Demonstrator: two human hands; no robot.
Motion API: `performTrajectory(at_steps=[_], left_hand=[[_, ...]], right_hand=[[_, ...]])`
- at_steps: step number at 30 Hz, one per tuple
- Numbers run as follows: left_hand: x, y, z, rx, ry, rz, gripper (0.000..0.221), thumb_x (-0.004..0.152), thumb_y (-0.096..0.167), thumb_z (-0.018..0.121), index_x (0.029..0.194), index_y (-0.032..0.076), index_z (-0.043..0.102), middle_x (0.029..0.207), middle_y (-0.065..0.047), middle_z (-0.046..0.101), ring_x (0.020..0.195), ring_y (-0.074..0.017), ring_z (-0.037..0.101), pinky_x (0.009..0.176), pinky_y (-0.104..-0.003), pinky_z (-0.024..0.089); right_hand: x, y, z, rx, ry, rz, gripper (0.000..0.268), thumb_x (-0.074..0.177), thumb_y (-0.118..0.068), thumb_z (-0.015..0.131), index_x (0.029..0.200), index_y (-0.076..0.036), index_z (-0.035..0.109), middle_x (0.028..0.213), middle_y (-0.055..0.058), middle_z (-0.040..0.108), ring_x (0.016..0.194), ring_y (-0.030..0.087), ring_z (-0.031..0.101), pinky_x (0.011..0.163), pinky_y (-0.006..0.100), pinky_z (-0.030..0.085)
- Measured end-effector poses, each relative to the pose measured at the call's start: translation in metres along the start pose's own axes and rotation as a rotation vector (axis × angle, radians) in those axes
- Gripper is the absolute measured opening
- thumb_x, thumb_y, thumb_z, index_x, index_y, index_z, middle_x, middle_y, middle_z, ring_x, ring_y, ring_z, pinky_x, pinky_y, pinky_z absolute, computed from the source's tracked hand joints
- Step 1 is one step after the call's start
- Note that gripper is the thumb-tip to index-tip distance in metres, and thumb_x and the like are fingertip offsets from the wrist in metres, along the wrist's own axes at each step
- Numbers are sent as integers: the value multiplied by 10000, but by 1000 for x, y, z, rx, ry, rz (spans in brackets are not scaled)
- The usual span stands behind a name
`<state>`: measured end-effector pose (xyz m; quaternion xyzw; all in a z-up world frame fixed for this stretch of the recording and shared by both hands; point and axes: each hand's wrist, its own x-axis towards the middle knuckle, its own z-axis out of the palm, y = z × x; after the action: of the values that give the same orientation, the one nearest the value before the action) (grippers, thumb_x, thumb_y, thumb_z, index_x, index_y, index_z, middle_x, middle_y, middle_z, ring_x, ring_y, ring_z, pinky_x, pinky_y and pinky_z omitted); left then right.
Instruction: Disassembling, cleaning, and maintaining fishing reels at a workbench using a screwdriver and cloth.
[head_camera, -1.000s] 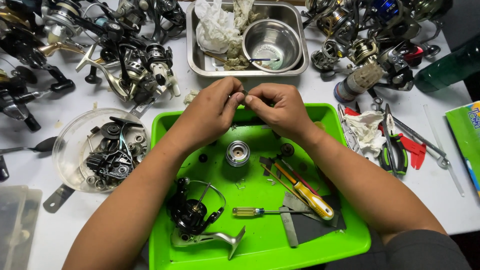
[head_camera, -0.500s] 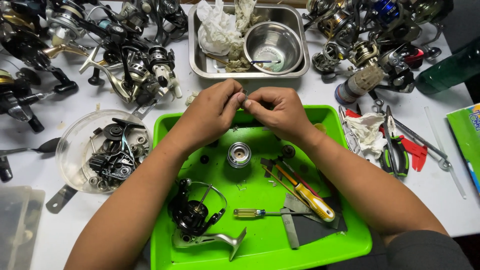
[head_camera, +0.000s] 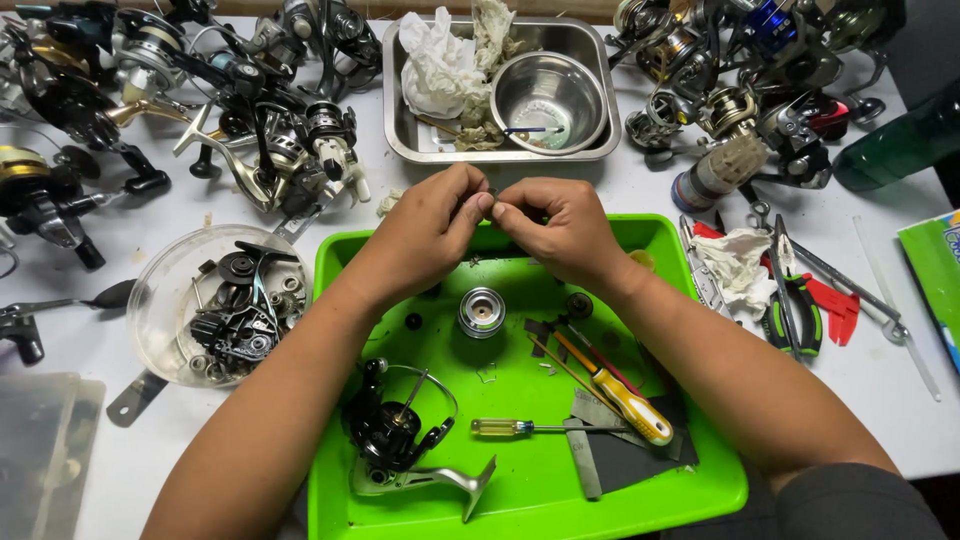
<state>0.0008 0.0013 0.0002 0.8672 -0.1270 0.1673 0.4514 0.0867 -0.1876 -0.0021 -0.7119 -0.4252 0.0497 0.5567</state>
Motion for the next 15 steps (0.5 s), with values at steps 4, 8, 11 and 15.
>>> performTrajectory(at_steps=[4,8,11,15], left_hand=[[1,3,0,-30,7,0,92,1049,138,549,1085,71,600,831,-130,649,789,-333,671,729,-447,546],[2,2,-2,-14,8,7,116,1061,162,527,1054,75,603,791,-135,626,769,-343,661,716,-446,540],[1,5,-1,-10,21,9,100,1046,151,552,1055,77,619,784,-132,635,759,-343,663,704,-438,539],[0,9,-3,6,49,25,71,1021,135,590,1027,80,634,746,-117,631,724,-316,662,678,-408,537]], right_hand=[[1,0,-2,5,31,-10,126,952,-88,681,897,-79,794,604,52,586,617,97,505,596,278,462],[3,-1,-1,-13,7,-41,114,951,-104,700,880,-80,786,600,54,581,610,104,510,584,281,462],[1,-1,-1,-28,15,-73,126,963,-112,697,879,-79,786,592,56,578,591,112,509,569,280,457],[1,0,-2,-62,8,-105,136,968,-114,695,870,-84,784,593,56,586,569,121,514,558,278,454]])
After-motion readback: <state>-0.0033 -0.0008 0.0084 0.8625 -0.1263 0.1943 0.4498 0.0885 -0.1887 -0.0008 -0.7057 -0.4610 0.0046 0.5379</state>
